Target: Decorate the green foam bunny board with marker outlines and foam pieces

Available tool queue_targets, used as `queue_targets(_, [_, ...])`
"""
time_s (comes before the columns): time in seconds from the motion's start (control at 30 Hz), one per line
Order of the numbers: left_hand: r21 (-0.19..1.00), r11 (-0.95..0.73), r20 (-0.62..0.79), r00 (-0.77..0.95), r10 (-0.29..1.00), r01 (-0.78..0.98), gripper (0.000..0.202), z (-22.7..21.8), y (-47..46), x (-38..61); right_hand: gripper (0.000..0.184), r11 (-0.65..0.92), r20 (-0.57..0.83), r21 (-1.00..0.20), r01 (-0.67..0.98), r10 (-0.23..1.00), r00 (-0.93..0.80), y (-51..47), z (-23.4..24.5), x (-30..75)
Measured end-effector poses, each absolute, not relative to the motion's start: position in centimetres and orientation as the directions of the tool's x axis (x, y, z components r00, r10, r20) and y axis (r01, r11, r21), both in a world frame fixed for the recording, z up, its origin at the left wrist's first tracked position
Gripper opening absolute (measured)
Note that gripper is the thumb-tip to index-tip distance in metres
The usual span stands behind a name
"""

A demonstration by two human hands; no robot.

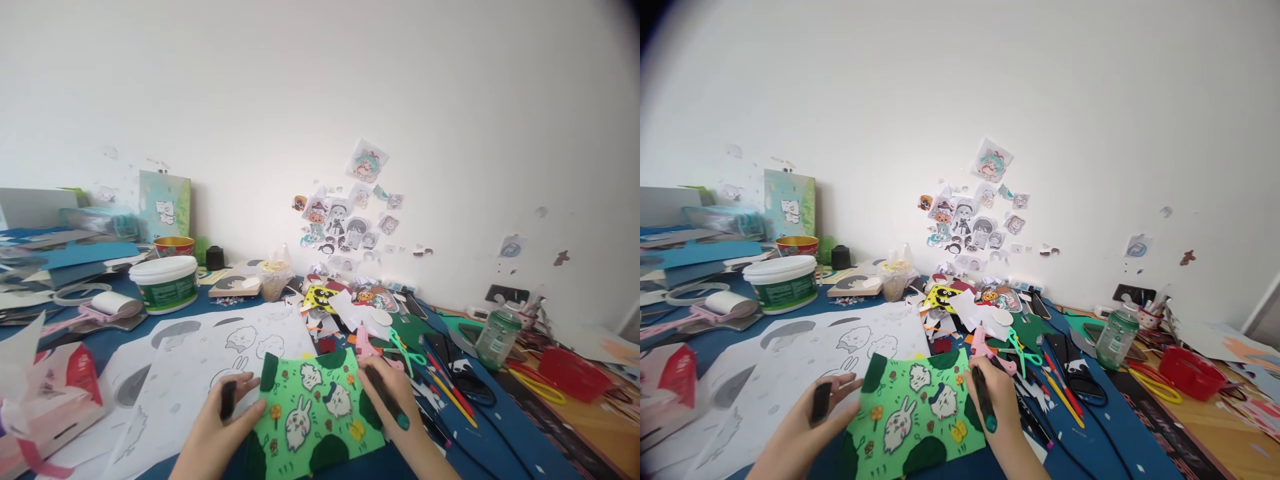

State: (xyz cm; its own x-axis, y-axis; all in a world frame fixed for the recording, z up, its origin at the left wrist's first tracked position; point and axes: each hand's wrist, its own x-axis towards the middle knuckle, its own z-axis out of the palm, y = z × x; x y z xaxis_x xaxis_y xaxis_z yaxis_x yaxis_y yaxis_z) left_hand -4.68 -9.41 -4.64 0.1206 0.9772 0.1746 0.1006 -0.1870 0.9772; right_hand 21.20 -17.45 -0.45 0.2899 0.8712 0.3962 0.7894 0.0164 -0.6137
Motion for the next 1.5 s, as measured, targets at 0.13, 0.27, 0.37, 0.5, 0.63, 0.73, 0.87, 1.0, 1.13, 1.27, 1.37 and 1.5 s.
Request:
queue_targets(0.13, [0.87,-0.308,0.258,0.178,0.95,0.385,0.044,-4.3,-8.6,-6.2,0.018,0.062,0.278,-0.821,0.567,0.911,0.303,-18.4,-1.1,21.1])
queue_targets(0.27, [0.758,-0.452,0.395,0.222,0.892,0.47,0.033,-4.5,-7.3,-8.0,0.019,0.18,0.345,-0.848,0.498,0.901,0.263,-19.1,-0.7,21.2])
queue_targets(0.37, [0.646,-0.505,0.486,0.202,0.85,0.573,0.032,-4.2,-7.5,-8.2,0.016,0.158,0.26,-0.901,0.405,0.943,0.21,-19.3,0.0,20.5])
queue_targets(0.5, [0.312,-0.738,0.693,0.388,0.608,0.598,0.023,-3.5,-11.5,-4.9,0.018,0.077,0.169,-0.897,0.435,0.969,0.178,-18.8,-0.7,18.9])
queue_targets(0.63, [-0.093,-0.96,0.718,0.685,0.12,0.265,0.008,-4.6,-16.0,0.1,0.026,0.148,0.331,-0.774,0.616,0.924,0.194,-18.3,-2.5,18.7])
queue_targets(0.73, [-0.134,-0.955,0.732,0.676,0.083,0.263,0.014,-6.6,-17.2,2.3,0.024,0.191,0.355,-0.757,0.624,0.923,0.148,-18.1,-3.2,19.2])
queue_targets(0.87, [-0.111,-0.944,0.721,0.679,0.138,0.309,0.012,-7.7,-17.3,2.6,0.024,0.237,0.357,-0.754,0.612,0.931,0.08,-18.1,-3.1,19.4])
queue_targets(1.0, [-0.211,-0.941,0.63,0.773,0.076,0.265,0.005,-6.5,-17.3,2.0,0.024,0.226,0.352,-0.749,0.623,0.932,0.084,-18.2,-2.9,19.3])
queue_targets(1.13, [-0.211,-0.943,0.627,0.775,0.073,0.259,0.005,-5.7,-17.5,1.9,0.023,0.178,0.314,-0.783,0.596,0.94,0.131,-18.3,-3.0,19.3])
queue_targets(1.27, [-0.176,-0.952,0.636,0.768,0.083,0.249,0.007,-5.6,-17.5,2.0,0.023,0.198,0.315,-0.771,0.605,0.945,0.092,-18.4,-2.9,19.4])
queue_targets(1.37, [-0.2,-0.947,0.631,0.773,0.07,0.25,0.008,-5.6,-17.6,2.1,0.022,0.176,0.298,-0.792,0.585,0.947,0.119,-18.4,-2.9,19.3])
queue_targets(1.5, [-0.225,-0.943,0.646,0.762,0.043,0.244,0.007,-5.5,-17.7,2.1,0.022,0.175,0.279,-0.82,0.545,0.953,0.114,-18.5,-2.8,19.2])
